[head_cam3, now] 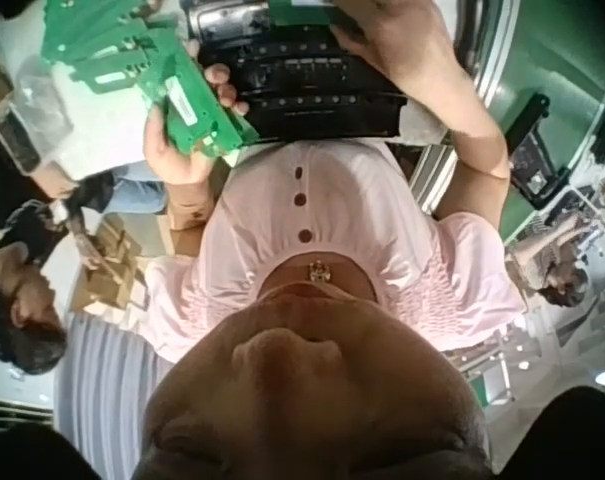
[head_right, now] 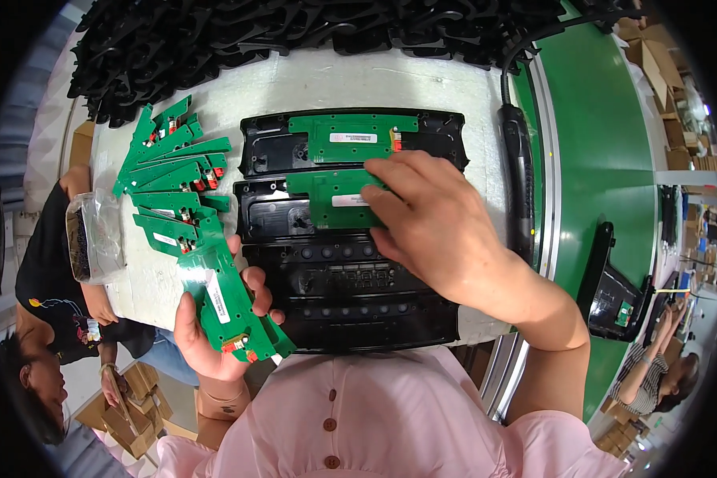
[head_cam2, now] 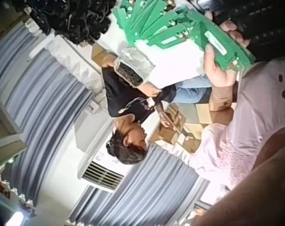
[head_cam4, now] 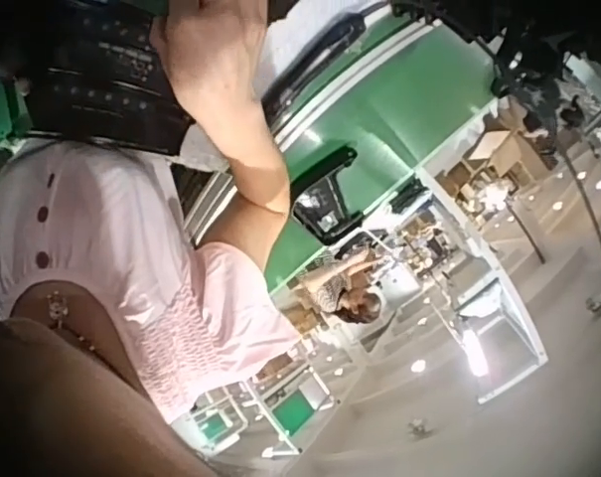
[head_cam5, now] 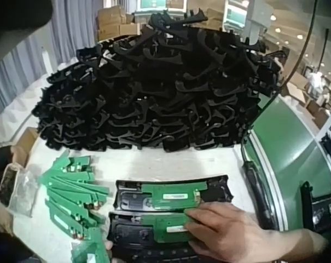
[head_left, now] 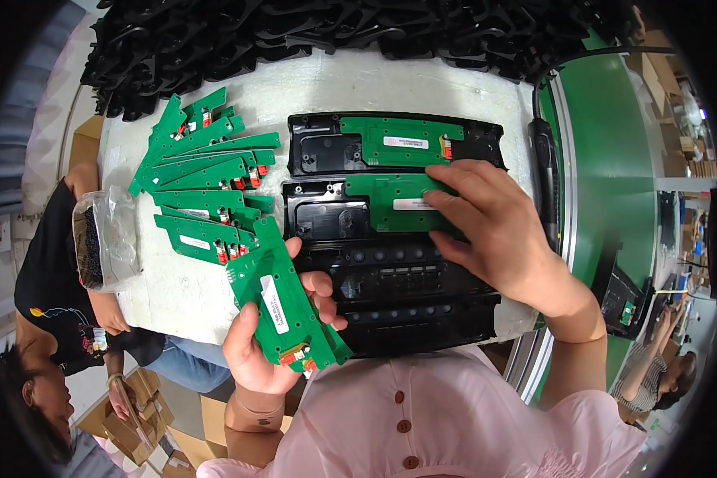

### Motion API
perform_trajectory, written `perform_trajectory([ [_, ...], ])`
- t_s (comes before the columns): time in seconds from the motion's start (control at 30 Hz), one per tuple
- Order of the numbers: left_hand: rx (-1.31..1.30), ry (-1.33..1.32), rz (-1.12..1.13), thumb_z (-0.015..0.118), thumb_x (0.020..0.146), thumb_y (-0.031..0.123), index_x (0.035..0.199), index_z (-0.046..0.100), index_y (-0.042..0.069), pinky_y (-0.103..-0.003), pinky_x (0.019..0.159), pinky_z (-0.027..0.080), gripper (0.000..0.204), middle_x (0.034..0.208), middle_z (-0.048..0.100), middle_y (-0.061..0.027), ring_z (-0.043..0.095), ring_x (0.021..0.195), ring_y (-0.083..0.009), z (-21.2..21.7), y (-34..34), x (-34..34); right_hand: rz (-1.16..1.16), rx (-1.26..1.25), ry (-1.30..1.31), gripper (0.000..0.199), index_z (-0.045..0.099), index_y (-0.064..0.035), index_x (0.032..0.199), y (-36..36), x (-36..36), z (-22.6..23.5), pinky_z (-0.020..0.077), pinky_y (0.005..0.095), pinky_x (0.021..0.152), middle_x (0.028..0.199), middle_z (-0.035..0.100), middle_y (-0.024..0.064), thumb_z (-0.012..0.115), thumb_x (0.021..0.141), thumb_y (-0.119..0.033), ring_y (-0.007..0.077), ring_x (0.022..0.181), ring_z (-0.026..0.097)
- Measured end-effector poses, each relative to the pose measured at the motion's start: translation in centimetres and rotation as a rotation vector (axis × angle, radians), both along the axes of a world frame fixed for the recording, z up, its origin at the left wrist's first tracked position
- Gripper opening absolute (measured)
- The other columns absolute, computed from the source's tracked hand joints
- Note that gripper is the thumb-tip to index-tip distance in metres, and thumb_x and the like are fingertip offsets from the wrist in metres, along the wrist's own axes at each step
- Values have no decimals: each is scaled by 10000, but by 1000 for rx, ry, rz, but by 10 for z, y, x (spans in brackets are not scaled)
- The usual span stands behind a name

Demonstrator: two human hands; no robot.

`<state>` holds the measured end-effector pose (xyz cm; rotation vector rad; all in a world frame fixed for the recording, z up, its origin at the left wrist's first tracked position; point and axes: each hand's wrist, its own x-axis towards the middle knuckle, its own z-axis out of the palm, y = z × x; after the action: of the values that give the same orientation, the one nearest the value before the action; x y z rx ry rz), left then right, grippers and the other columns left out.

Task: Assembling printer toner cartridges by mounting circuit boards and securing them with an electric screwdriver.

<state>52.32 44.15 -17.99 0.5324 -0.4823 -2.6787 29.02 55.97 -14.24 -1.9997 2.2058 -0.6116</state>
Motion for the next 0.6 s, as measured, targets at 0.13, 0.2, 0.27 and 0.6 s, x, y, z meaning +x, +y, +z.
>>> perform_trajectory([
  [0.13,-17,-39,-116,414,850,436,1392,143,70,-443,755,417,708,1056,432,-139,481,815,-229,3,-3,0,3,94,29,314,585,2,909,-6,7,-10,409,368,856,1099,534,129,681,632,-112,278,1033,483],
  [0.2,-27,-53,-124,413,850,431,1391,146,69,-441,741,418,703,1039,438,-142,481,799,-227,3,-3,-2,-5,86,40,294,588,1,895,-6,9,-16,405,368,862,1110,529,126,677,640,-116,274,1038,479],
  [0.27,-40,-69,-120,416,848,428,1391,148,69,-439,725,420,704,1018,451,-145,484,781,-224,1,-4,-2,-14,79,50,275,590,0,880,-6,9,-18,401,368,868,1121,524,122,674,647,-120,271,1044,476],
  [0.6,68,8,-46,477,813,398,1374,170,18,-424,739,482,744,1015,498,-193,550,773,-257,-5,-7,-5,4,25,-55,284,602,18,882,0,1,-12,456,363,774,1075,540,133,682,627,-77,285,957,529],
])
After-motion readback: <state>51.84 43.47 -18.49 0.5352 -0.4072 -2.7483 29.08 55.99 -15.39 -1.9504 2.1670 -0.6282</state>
